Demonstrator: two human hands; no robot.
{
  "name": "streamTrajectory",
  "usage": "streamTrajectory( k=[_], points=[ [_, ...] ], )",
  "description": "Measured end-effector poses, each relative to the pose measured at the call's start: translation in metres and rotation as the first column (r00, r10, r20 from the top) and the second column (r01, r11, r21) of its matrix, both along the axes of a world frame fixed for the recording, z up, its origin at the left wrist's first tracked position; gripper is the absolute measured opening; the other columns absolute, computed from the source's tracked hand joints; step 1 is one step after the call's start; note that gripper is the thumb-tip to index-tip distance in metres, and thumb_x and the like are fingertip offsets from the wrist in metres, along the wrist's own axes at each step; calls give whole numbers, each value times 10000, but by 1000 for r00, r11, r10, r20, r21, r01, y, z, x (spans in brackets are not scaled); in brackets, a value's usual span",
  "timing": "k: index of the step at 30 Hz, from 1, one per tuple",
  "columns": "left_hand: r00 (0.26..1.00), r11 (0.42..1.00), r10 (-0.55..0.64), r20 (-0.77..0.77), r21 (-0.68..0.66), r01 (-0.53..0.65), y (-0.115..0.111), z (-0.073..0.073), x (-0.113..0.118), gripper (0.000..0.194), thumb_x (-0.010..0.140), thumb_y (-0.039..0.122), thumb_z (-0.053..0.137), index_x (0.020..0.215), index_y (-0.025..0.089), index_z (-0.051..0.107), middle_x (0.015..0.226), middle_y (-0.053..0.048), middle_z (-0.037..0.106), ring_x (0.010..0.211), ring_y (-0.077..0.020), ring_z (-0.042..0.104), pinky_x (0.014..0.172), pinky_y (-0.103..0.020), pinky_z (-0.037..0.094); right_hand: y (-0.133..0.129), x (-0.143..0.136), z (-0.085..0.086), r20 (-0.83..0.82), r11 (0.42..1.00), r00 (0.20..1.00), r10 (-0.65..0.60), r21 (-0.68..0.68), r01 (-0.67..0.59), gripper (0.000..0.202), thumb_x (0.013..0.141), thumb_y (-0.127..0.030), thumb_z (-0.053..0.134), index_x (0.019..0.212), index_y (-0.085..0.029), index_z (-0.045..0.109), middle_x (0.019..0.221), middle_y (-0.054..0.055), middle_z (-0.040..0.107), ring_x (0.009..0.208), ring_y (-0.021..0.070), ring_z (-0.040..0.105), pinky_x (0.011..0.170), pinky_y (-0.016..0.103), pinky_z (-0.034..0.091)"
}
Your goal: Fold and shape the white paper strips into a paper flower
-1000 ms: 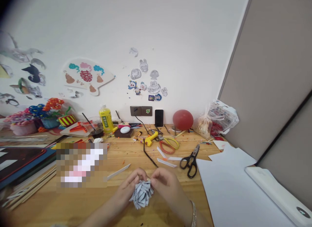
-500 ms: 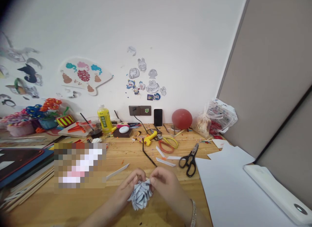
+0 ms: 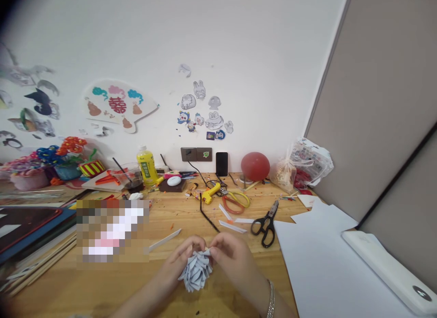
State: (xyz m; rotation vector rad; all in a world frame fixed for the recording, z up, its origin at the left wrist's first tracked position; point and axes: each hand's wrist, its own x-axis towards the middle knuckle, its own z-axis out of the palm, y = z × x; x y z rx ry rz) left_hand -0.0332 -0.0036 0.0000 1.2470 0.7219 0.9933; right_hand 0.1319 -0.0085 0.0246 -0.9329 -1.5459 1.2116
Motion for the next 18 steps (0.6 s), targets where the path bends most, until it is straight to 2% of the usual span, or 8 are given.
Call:
streamTrajectory(
  k=[6, 11, 16, 18],
  points=[
    [1000, 999, -15, -7, 40, 16, 0, -4, -1, 417, 743, 591, 502, 781, 178, 537, 682, -1, 565, 619, -142, 503, 556, -239, 349, -3, -1, 2, -32, 999, 999, 40, -35, -41, 361, 731, -525, 597, 689, -176, 513, 565, -27, 523, 524, 117, 509, 523, 232, 406],
    [1000, 1000, 7, 10, 4, -7, -1, -4, 1, 462, 738, 616, 483, 834, 170, 556, 704, -15, 586, 622, -147, 514, 555, -244, 359, -4, -1, 4, 5, 998, 1000, -30, 58, 30, 333, 759, -497, 585, 703, -171, 545, 612, -8, 552, 581, 129, 535, 554, 236, 422],
    [1000, 1000, 1, 20, -4, -1, -2, -1, 4, 459, 727, 623, 490, 771, 169, 542, 666, -8, 567, 582, -135, 500, 537, -237, 352, -2, 0, -1, 30, 996, 999, 18, 84, -21, 304, 792, -464, 551, 703, -175, 525, 603, -9, 560, 562, 126, 544, 526, 226, 423],
    [999, 1000, 0, 35, -17, 1, -2, 1, 5, 474, 715, 637, 490, 774, 170, 540, 668, -9, 557, 591, -139, 502, 529, -234, 355, -2, 1, -4, 77, 991, 997, -8, 137, -3, 258, 821, -406, 524, 708, -174, 529, 611, -6, 568, 569, 125, 549, 532, 223, 423]
  ],
)
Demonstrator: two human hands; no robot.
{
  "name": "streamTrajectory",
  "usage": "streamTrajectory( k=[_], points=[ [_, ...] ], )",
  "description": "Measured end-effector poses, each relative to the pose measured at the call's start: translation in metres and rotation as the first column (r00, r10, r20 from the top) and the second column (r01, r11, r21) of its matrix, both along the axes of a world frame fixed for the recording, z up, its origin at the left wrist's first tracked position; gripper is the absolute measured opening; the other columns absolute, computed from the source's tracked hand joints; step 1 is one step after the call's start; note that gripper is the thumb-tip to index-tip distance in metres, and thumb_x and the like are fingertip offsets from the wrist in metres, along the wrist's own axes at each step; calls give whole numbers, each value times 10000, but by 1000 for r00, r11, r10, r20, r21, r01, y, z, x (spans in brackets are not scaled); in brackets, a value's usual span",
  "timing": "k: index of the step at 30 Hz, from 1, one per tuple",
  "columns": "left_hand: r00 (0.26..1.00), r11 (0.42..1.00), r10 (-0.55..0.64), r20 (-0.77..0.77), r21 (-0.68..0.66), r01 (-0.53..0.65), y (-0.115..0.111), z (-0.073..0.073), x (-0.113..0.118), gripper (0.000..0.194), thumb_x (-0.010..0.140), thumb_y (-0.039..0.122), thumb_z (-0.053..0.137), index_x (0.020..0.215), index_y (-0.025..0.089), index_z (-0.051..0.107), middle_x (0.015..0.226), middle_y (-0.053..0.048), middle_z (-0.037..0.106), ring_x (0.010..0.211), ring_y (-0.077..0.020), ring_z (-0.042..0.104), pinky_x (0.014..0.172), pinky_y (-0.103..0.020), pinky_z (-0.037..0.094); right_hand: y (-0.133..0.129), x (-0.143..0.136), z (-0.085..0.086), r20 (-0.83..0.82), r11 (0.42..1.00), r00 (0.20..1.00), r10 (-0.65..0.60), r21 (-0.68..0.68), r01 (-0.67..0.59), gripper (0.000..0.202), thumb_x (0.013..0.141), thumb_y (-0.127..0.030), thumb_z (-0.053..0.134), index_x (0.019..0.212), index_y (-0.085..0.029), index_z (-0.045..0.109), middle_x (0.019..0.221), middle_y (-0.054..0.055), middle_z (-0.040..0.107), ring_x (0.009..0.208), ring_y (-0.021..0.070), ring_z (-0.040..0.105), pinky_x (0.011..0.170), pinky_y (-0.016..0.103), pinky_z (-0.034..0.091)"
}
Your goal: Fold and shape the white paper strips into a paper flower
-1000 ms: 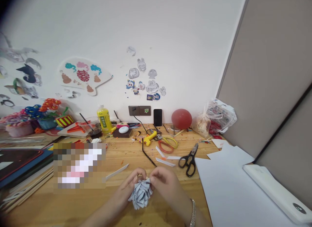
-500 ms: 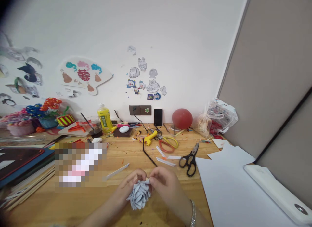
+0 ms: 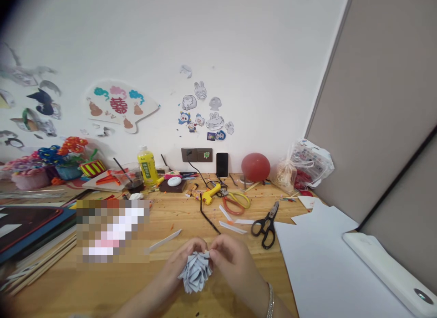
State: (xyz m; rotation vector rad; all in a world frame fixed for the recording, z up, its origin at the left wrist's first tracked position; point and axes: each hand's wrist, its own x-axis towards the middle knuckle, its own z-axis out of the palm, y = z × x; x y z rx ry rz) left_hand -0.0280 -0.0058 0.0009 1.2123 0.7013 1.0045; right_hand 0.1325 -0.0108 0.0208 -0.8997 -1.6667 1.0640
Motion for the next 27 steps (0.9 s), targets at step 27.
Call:
streamTrajectory(
  k=[27],
  points=[
    [999, 998, 36, 36, -62, -33, 0, 4, 1, 435, 722, 600, 520, 829, 182, 569, 716, -1, 558, 634, -138, 482, 577, -238, 352, -8, 5, -2, 140, 856, 932, -333, 459, 237, 125, 866, -243, 479, 822, -190, 582, 708, 19, 626, 630, 135, 581, 566, 215, 440]
  ],
)
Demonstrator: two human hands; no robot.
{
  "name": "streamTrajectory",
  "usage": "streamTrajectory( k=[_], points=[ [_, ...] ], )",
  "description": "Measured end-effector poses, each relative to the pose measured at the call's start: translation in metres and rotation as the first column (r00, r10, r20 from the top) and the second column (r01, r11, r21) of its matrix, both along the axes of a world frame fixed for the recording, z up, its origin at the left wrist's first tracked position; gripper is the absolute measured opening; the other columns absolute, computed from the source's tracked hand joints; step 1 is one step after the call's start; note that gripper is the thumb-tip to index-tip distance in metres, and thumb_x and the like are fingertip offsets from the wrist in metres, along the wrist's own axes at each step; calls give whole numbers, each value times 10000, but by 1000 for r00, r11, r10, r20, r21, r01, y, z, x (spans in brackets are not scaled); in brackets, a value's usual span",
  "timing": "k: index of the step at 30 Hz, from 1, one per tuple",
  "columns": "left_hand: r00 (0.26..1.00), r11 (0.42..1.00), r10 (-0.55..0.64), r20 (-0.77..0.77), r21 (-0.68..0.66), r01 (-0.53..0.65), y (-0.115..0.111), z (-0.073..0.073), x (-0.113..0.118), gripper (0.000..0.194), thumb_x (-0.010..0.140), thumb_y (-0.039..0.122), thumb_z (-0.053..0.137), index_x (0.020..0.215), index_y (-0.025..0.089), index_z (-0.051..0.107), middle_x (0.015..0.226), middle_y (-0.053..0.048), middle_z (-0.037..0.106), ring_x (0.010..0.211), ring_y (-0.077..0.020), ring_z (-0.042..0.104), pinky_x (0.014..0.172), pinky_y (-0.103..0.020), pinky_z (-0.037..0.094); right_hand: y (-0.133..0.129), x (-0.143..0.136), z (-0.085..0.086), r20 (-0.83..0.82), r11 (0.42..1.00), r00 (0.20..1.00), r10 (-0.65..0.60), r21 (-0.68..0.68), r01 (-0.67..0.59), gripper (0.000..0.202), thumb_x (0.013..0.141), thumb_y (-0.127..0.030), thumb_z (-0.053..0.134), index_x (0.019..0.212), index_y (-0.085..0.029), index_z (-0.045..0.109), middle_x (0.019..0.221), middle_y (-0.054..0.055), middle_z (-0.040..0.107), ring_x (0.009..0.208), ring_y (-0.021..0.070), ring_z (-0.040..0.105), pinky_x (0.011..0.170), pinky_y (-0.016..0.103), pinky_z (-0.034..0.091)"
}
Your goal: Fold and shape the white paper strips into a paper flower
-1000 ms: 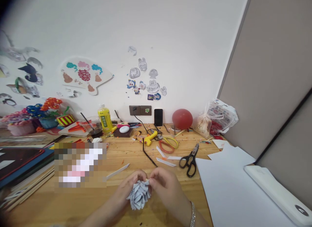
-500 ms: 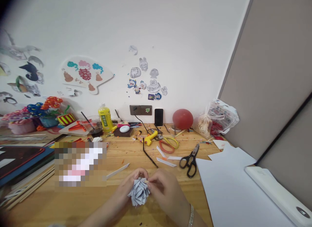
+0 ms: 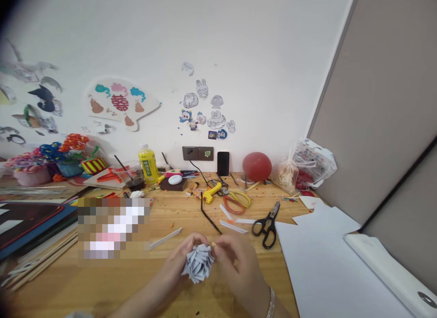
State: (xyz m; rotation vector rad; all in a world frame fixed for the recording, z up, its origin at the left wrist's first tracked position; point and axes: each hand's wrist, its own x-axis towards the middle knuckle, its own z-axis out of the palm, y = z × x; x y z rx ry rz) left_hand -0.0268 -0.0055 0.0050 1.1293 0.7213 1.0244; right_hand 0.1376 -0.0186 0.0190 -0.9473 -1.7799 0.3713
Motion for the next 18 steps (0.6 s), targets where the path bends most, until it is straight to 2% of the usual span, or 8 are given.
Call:
streamTrajectory(
  k=[4, 9, 14, 18],
  points=[
    [1000, 1000, 15, 3, -15, -15, 1, 0, -1, 408, 730, 571, 537, 857, 186, 573, 720, 7, 549, 637, -130, 465, 582, -234, 352, -4, 0, 6, 153, 990, 986, 62, 112, -80, 133, 868, -189, 464, 798, -193, 578, 660, 11, 598, 584, 130, 542, 542, 226, 414],
    [998, 998, 61, -17, -10, -61, -1, 3, 0, 425, 707, 577, 561, 858, 180, 578, 719, 7, 543, 645, -134, 460, 587, -236, 346, -2, -1, 7, 225, 968, 974, 28, 238, -83, 136, 870, -142, 443, 892, -193, 567, 739, 42, 626, 653, 155, 566, 586, 262, 450],
    [996, 997, 82, -19, -1, -82, -3, 7, 1, 422, 703, 572, 569, 866, 183, 574, 711, 15, 534, 628, -127, 440, 579, -229, 333, -1, 0, 5, 247, 955, 968, 36, 277, -106, 130, 874, -154, 455, 949, -188, 555, 831, 66, 645, 778, 174, 589, 678, 289, 480],
    [997, 997, 64, -36, 37, -63, -2, 6, 1, 413, 710, 564, 568, 864, 181, 571, 708, 19, 521, 631, -126, 438, 586, -232, 330, -1, -1, 6, 194, 973, 977, 85, 195, -123, 117, 885, -185, 457, 879, -192, 574, 778, 44, 636, 704, 151, 577, 623, 264, 466]
  ],
)
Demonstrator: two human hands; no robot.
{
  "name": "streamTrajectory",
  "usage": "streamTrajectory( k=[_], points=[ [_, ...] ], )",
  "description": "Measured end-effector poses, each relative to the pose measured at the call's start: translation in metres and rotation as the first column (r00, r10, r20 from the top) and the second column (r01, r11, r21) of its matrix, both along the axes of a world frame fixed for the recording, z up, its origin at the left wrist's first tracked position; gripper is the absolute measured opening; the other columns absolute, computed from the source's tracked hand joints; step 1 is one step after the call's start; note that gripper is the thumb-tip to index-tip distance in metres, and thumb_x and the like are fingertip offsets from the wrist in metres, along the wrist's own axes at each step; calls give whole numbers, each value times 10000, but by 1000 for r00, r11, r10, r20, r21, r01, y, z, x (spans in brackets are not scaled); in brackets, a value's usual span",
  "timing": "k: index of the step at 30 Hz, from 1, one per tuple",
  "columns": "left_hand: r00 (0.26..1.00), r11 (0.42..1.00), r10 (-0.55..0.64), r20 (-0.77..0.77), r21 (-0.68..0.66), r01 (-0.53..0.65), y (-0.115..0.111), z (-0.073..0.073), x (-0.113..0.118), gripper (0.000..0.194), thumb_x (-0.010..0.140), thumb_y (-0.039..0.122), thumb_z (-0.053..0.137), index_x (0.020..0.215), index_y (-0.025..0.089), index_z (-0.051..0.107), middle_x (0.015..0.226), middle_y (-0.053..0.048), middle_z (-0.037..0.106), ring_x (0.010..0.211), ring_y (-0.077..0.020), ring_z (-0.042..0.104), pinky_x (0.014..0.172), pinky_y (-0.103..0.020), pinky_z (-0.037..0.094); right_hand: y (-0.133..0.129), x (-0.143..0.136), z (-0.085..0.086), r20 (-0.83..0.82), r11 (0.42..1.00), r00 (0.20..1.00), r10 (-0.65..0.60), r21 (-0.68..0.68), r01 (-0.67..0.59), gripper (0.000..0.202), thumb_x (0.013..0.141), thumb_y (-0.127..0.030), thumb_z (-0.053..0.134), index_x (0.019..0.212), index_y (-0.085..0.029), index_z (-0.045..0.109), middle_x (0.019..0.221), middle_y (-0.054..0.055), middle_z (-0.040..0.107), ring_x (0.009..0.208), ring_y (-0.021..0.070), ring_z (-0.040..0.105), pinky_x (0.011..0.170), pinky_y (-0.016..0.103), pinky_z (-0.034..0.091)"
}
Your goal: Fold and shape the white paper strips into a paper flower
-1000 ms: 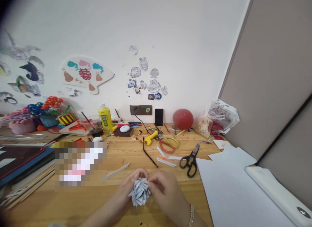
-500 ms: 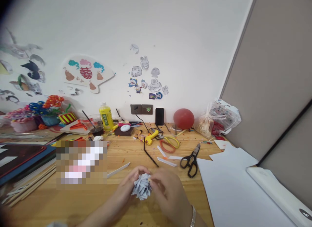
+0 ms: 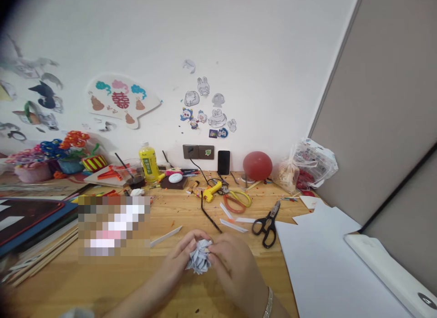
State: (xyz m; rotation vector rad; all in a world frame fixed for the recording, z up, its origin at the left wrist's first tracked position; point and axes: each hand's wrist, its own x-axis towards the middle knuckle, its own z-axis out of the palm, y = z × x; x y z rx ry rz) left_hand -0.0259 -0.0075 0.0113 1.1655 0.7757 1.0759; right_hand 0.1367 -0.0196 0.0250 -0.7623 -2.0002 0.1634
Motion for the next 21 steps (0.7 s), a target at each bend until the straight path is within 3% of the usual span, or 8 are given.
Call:
streamTrajectory(
  k=[6, 10, 12, 17, 21],
  points=[
    [998, 999, -20, -53, 34, 22, 1, 0, 0, 424, 711, 578, 556, 860, 181, 569, 717, 20, 509, 631, -126, 419, 586, -235, 319, 3, 0, 1, -64, 973, 998, 11, -229, -26, 173, 881, -249, 480, 757, -186, 582, 708, 26, 608, 649, 139, 558, 577, 242, 437],
    [997, 998, -45, -55, 42, 47, 1, 0, -1, 402, 724, 566, 549, 850, 185, 570, 709, 24, 500, 627, -124, 413, 590, -235, 317, 3, -1, 4, -59, 959, 998, -2, -282, -14, 194, 873, -243, 481, 713, -190, 577, 659, 9, 605, 606, 128, 552, 543, 222, 422],
    [998, 999, -40, -45, 26, 41, 2, -1, -1, 400, 721, 567, 551, 841, 186, 569, 713, 22, 505, 640, -128, 424, 599, -237, 321, 3, -1, 5, 6, 970, 1000, -8, -245, 9, 173, 866, -214, 474, 731, -192, 579, 658, 6, 607, 591, 126, 549, 535, 221, 419],
    [998, 1000, -11, -61, 8, 11, 3, -1, -1, 409, 710, 570, 559, 836, 181, 578, 730, 11, 531, 677, -143, 452, 621, -245, 338, 3, 0, 1, 175, 1000, 984, -17, 13, 15, 214, 895, -171, 390, 868, -192, 601, 746, 48, 632, 671, 157, 579, 594, 262, 464],
    [998, 1000, 3, -61, -1, -3, 3, -2, -1, 391, 710, 554, 566, 828, 182, 584, 726, 11, 539, 673, -146, 459, 619, -247, 345, 2, 2, 0, 177, 998, 983, -48, 47, 41, 219, 899, -183, 407, 872, -204, 624, 769, 58, 645, 673, 165, 596, 587, 264, 485]
  ],
)
